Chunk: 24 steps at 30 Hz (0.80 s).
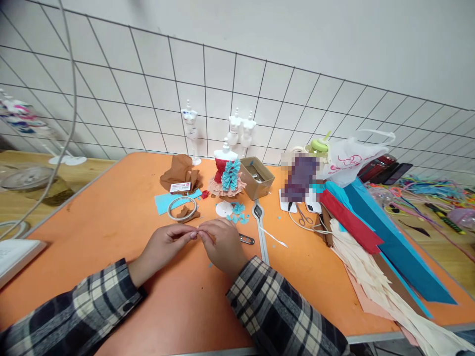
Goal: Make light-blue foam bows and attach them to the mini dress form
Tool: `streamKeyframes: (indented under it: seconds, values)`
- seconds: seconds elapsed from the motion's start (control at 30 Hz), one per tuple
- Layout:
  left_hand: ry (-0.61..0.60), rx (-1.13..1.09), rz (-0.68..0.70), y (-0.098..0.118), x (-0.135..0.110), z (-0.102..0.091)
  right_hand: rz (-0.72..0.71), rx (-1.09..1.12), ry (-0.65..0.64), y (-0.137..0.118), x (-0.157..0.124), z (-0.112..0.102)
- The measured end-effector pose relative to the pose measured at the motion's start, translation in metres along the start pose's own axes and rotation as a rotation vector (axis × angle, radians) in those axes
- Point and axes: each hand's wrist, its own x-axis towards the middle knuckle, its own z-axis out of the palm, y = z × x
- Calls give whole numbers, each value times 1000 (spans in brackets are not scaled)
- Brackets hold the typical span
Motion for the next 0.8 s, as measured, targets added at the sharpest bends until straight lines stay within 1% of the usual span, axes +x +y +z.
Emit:
streamKeyframes:
  seconds: [0.1,0.37,0.6,0.8]
  values:
    - [21,-39,-7,0,-1,0,-7,48,6,1,0,2]
    - [28,-125,-40,2,1,2,-27,6,21,3,-4,5]
    - [-18,-134,-61,-3,1,0,6,21,37,4,-3,4]
    - [20,-119,-72,-2,1,2,-13,24,62,3,-6,9]
